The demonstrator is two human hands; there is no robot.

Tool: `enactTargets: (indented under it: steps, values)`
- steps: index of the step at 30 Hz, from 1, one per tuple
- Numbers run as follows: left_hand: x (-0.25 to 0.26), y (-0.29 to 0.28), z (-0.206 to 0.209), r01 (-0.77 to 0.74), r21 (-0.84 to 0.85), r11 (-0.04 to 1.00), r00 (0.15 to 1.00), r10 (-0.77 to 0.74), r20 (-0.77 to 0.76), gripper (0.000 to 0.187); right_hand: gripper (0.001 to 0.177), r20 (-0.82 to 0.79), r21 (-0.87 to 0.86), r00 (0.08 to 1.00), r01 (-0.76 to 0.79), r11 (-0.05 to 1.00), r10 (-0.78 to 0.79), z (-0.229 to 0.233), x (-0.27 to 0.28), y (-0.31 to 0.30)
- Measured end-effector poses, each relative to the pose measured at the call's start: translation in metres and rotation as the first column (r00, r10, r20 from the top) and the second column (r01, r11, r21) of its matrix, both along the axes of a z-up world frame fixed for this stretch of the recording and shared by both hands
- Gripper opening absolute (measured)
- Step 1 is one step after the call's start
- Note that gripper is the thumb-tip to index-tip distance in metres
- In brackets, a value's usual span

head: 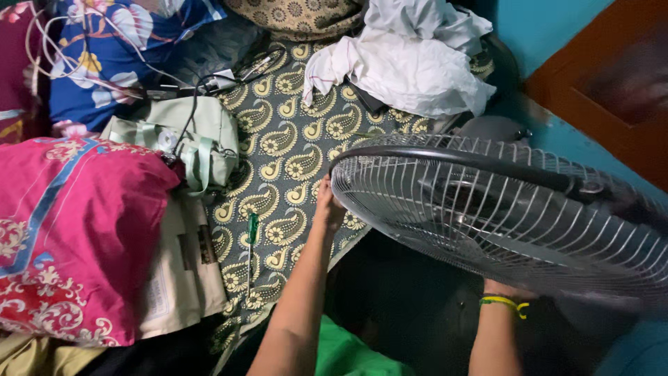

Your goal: The person holds a table fan and uses a screwdriver to tighten a screw on the fan's front grille. The person rotates the fan to access the screw and continues tightening it.

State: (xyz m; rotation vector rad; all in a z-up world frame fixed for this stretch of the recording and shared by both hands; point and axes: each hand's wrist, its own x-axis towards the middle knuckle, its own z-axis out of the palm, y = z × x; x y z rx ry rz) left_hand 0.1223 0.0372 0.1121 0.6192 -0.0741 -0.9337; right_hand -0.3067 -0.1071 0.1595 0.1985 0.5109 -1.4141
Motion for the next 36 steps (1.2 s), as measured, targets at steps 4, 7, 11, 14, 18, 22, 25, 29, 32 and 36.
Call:
enactTargets:
  steps: [4, 7, 11, 14, 18, 22, 25, 29, 32, 36]
  values:
    - [0.000, -0.022, -0.021, -0.068, -0.143, 0.987, 0.988, 0.046, -0.147, 0.039, 0.068, -0.002, -0.238, 1.000, 0.006, 0.971, -0.007, -0.003, 0.007, 0.003]
    - [0.010, -0.030, -0.031, -0.130, -0.117, 0.985, 0.991, 0.128, -0.025, 0.032, 0.067, -0.164, -0.087, 0.986, 0.017, 0.996, -0.031, 0.006, 0.017, 0.015]
    - [0.006, -0.024, -0.018, -0.175, -0.112, 0.978, 0.978, 0.185, 0.092, 0.041, 0.072, -0.239, -0.006, 0.970, 0.038, 0.999, -0.039, 0.013, 0.021, 0.018]
    - [0.006, -0.022, 0.006, -0.120, -0.124, 0.985, 0.987, 0.132, 0.097, 0.051, 0.070, -0.247, -0.048, 0.967, 0.052, 0.997, -0.062, 0.004, 0.020, 0.011]
    - [0.013, -0.015, -0.004, -0.062, -0.121, 0.991, 0.998, 0.065, 0.021, 0.059, 0.077, -0.085, -0.026, 0.993, 0.079, 0.997, -0.081, -0.008, 0.013, 0.009]
    - [-0.022, -0.001, -0.059, 0.048, 0.128, 0.991, 0.930, 0.002, -0.367, 0.058, 0.076, -0.084, -0.211, 0.996, -0.018, 0.977, 0.000, -0.015, 0.005, 0.009]
    - [-0.064, -0.019, -0.086, -0.038, 0.038, 0.999, 0.906, 0.050, -0.420, 0.051, 0.084, -0.039, -0.186, 0.998, -0.060, 0.981, 0.053, -0.013, 0.004, 0.006]
    - [-0.066, -0.042, -0.099, -0.069, -0.156, 0.985, 0.930, 0.006, -0.369, 0.045, 0.080, -0.142, -0.201, 0.989, -0.069, 0.977, 0.041, -0.015, 0.009, 0.007]
    - [-0.061, -0.049, -0.105, -0.110, -0.116, 0.987, 0.940, 0.065, -0.335, 0.041, 0.071, 0.005, -0.191, 1.000, -0.001, 0.982, 0.002, -0.020, 0.009, 0.005]
    - [-0.061, -0.041, -0.108, -0.108, -0.099, 0.989, 0.927, 0.064, -0.371, 0.042, 0.072, -0.219, -0.366, 0.974, -0.132, 0.921, 0.052, -0.026, 0.002, 0.008]
